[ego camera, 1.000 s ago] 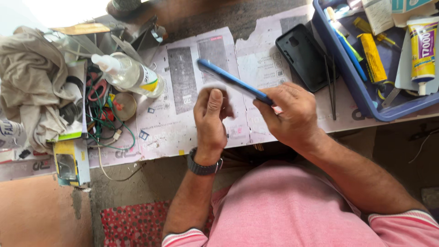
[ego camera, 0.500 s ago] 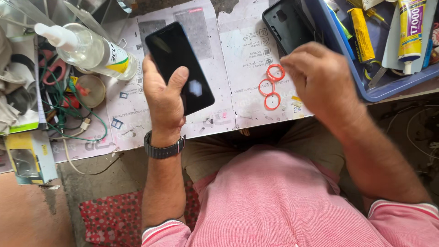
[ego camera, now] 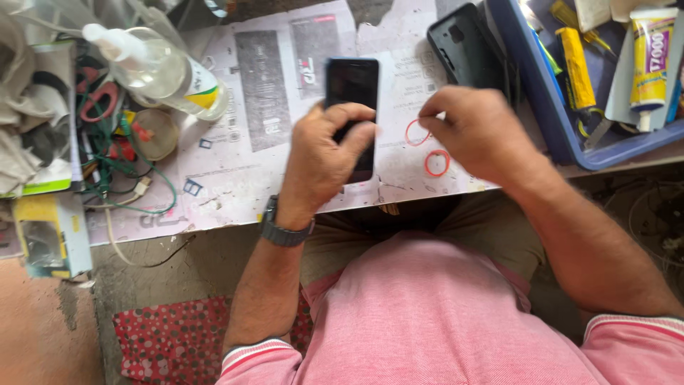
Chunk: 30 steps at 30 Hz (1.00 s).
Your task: The person handles a blue smartphone, repeatedly opening and closing the back cover to inspect the internal battery and connectors. They also retrieve a small red ring from a plastic bag and place it on the table.
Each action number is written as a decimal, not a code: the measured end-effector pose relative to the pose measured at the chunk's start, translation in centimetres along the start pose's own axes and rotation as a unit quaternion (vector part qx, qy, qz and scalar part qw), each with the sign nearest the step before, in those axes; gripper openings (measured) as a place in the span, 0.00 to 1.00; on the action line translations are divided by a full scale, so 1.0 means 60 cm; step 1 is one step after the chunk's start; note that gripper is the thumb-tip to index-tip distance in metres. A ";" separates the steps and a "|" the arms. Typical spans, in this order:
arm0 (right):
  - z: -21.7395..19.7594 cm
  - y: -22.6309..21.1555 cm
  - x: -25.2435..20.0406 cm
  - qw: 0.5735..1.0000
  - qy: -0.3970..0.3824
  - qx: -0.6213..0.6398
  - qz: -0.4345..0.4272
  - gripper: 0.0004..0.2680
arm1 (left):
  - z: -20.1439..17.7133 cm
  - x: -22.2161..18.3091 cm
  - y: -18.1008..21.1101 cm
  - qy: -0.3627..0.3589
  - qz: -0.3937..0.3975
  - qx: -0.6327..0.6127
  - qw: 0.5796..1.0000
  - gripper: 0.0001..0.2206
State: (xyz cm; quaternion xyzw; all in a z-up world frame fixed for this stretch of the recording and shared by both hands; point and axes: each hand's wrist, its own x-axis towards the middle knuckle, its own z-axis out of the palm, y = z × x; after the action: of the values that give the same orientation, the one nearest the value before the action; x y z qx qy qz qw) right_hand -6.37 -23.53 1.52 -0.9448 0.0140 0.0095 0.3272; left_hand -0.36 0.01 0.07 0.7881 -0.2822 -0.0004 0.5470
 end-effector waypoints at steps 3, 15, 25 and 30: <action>-0.005 -0.001 0.004 0.976 0.040 0.214 -0.017 0.07 | 0.006 0.001 0.014 -0.019 0.039 0.011 0.999 0.13; 0.042 -0.018 0.013 0.737 -0.191 0.636 0.124 0.06 | 0.004 0.021 0.034 0.031 0.051 0.000 0.998 0.04; 0.034 -0.035 -0.017 0.900 0.011 0.429 0.074 0.10 | 0.006 0.013 0.032 0.056 0.021 -0.149 0.987 0.12; 0.063 -0.035 -0.042 0.878 0.001 0.473 0.075 0.16 | -0.021 0.018 0.051 0.126 0.113 -0.159 0.973 0.22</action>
State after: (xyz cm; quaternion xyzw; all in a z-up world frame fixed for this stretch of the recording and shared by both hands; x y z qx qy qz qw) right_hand -8.82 -19.46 -0.10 -0.6733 0.0885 0.0250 0.7336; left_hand -0.43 -0.15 3.54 0.6478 -0.2942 0.1160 0.6930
